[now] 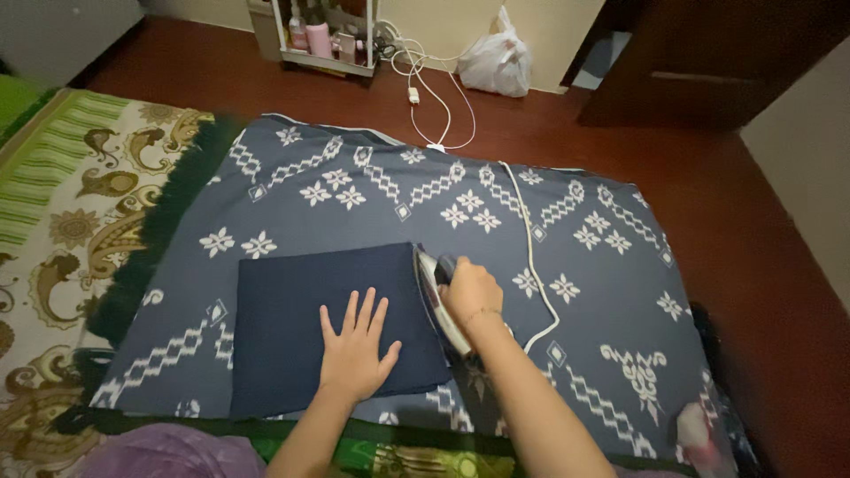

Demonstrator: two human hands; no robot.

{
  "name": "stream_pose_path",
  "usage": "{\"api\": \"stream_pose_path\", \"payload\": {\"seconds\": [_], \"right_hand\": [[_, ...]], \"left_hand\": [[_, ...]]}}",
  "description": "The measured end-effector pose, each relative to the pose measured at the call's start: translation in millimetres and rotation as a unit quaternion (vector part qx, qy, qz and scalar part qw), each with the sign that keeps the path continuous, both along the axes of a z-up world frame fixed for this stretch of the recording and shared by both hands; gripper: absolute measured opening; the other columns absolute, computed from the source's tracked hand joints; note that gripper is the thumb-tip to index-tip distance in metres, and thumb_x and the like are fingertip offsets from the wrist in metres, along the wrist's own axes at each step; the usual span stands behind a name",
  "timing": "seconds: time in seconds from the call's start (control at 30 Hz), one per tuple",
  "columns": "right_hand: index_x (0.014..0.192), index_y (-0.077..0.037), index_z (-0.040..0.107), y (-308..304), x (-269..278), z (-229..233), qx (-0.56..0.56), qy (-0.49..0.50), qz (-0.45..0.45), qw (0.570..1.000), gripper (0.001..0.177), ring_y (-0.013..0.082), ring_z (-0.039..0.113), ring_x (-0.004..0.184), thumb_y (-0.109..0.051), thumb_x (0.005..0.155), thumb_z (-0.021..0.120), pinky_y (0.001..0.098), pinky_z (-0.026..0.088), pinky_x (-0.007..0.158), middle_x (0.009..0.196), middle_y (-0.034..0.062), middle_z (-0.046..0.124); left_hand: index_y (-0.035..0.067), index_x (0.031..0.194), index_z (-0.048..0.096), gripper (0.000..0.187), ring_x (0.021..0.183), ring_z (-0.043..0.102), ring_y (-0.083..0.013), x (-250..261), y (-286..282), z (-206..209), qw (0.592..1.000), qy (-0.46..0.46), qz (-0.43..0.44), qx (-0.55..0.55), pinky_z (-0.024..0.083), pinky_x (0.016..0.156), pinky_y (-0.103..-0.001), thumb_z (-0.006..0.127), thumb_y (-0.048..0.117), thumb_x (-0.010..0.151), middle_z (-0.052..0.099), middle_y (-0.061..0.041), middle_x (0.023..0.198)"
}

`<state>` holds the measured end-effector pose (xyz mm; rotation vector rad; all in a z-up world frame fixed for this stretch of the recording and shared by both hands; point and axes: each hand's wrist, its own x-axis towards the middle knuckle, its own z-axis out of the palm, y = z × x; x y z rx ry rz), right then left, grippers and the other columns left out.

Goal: The person irons a dark blue shirt on a patterned mat on the floor, smoothing and folding it while using a steam iron. The person then places the folded shirt aside and picks up a black patterned garment.

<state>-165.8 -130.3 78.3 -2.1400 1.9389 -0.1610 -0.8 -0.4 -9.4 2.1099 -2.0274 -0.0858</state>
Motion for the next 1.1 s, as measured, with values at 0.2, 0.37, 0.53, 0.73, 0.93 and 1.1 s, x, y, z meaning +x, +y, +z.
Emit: {"api": "stream_pose_path", "payload": {"seconds": [0.2, 0.37, 0.53, 0.73, 0.93, 1.1], "right_hand": [[0.113, -0.005, 0.067, -45.4, 21.5, -10.7, -0.02, -0.008, -0.009, 1.0, 0.038, 0.0407, 0.071, 0.105, -0.022, 0.081, 0.076, 0.0488, 0.057, 0.091, 0.111, 0.0222, 0.073], [0.114, -0.006, 0.068, -71.3, 34.9, -15.2, 0.004, 0.001, -0.021, 1.0, 0.038, 0.0397, 0.07, 0.11, -0.023, 0.081, 0.075, 0.0477, 0.056, 0.094, 0.115, 0.0213, 0.072], [0.116, -0.005, 0.068, -70.1, 35.5, -18.1, -0.003, 0.001, -0.02, 1.0, 0.038, 0.0401, 0.07, 0.11, -0.021, 0.082, 0.074, 0.0478, 0.057, 0.094, 0.115, 0.0222, 0.072], [0.118, -0.005, 0.065, -47.4, 20.9, -12.8, 0.011, 0.003, -0.02, 1.0, 0.047, 0.0391, 0.069, 0.11, -0.028, 0.08, 0.079, 0.0479, 0.057, 0.093, 0.116, 0.0206, 0.071], [0.117, -0.006, 0.066, -15.3, -5.1, -3.2, 0.022, 0.015, -0.022, 0.999, 0.045, 0.0408, 0.07, 0.11, -0.03, 0.081, 0.077, 0.0497, 0.057, 0.093, 0.115, 0.022, 0.072], [0.119, -0.006, 0.065, 5.8, -34.3, 9.4, 0.023, 0.028, -0.038, 0.999, 0.056, 0.0419, 0.068, 0.111, -0.04, 0.078, 0.082, 0.0504, 0.055, 0.096, 0.116, 0.0243, 0.071]], "left_hand": [[0.014, 0.154, 0.03, 0.079, 0.152, 0.013, -0.0311, 1.0, 1.5, -6.0, 0.999, 0.021, -0.004, -0.037, 0.003, 0.115, -0.072, 0.053, 0.053, 0.089, 0.02, -0.01, 0.164], [0.014, 0.156, 0.03, 0.081, 0.152, 0.014, -0.0322, 1.2, -1.8, -7.2, 0.999, 0.019, -0.002, -0.032, 0.003, 0.114, -0.072, 0.054, 0.053, 0.088, 0.02, -0.01, 0.165], [0.015, 0.155, 0.029, 0.078, 0.152, 0.013, -0.0314, 1.0, 1.1, -6.8, 0.999, 0.015, -0.002, -0.034, 0.004, 0.115, -0.072, 0.052, 0.053, 0.091, 0.02, -0.009, 0.164], [0.017, 0.156, 0.027, 0.079, 0.153, 0.012, -0.0301, 0.2, 1.4, 2.7, 1.0, 0.012, 0.004, 0.0, 0.004, 0.116, -0.071, 0.051, 0.055, 0.091, 0.018, -0.007, 0.165], [0.018, 0.157, 0.025, 0.079, 0.153, 0.012, -0.0293, -0.4, 2.2, 0.7, 1.0, -0.01, 0.009, 0.007, 0.005, 0.117, -0.07, 0.05, 0.056, 0.092, 0.017, -0.006, 0.166], [0.019, 0.157, 0.025, 0.079, 0.153, 0.011, -0.0291, -0.5, 0.4, -0.4, 1.0, -0.005, 0.014, 0.001, 0.004, 0.117, -0.07, 0.05, 0.056, 0.092, 0.016, -0.006, 0.169]]}}
